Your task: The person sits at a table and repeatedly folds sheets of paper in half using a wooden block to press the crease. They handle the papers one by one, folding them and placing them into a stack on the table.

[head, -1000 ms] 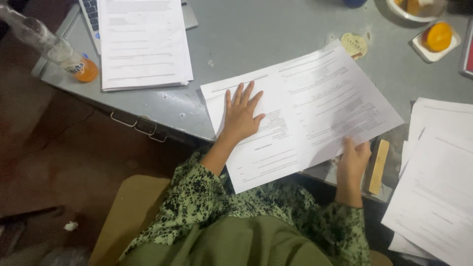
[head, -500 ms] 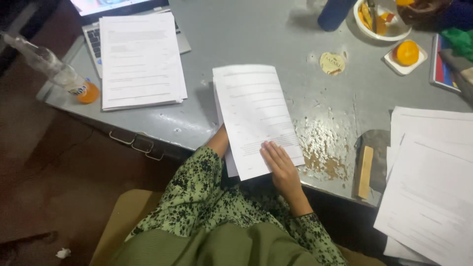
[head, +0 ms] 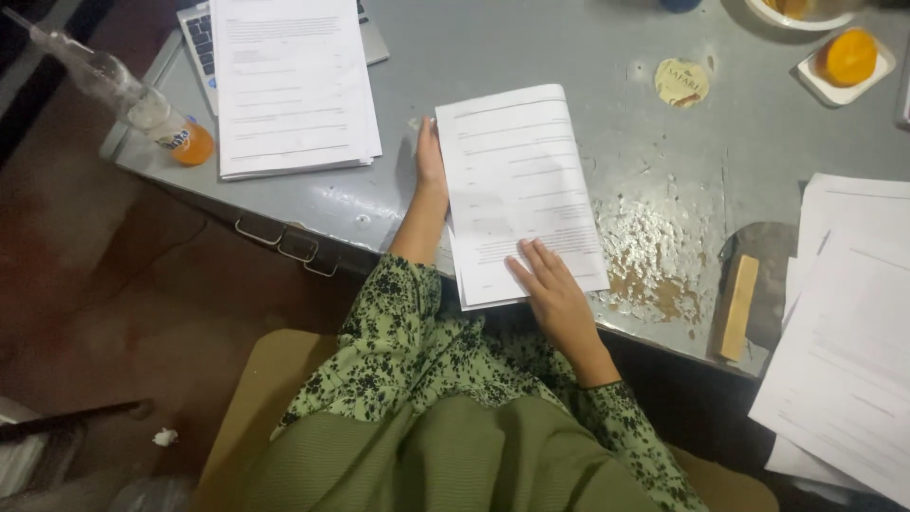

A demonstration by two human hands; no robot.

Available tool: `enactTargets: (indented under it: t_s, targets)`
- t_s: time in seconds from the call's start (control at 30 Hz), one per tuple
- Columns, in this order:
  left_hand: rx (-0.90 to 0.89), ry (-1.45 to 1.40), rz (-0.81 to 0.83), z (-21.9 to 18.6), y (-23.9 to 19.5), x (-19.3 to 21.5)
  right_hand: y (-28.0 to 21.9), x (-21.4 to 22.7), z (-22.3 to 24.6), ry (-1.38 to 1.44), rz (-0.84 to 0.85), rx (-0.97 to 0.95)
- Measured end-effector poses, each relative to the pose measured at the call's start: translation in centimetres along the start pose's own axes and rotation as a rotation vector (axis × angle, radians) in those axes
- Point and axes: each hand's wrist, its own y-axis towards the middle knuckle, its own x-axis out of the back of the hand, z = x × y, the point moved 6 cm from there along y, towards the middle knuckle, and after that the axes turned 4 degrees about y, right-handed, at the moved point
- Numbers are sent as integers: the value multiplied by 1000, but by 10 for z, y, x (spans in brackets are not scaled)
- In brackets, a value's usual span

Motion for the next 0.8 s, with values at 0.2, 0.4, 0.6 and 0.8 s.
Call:
enactTargets:
  t_s: [0.2,0.4,0.6,0.8]
  targets:
    - [-75,333,-129,-12,17,32,-1,3,3,-24,86,-11]
    - [-484,896,65,-49,12,31,1,11,11,-18,94,-19]
    - [-562,1147,-151,-100,-137,-32,5,6,6,-25,119,45]
    - [387,1372,-41,-80,-267,21,1,5,11,3,136,12]
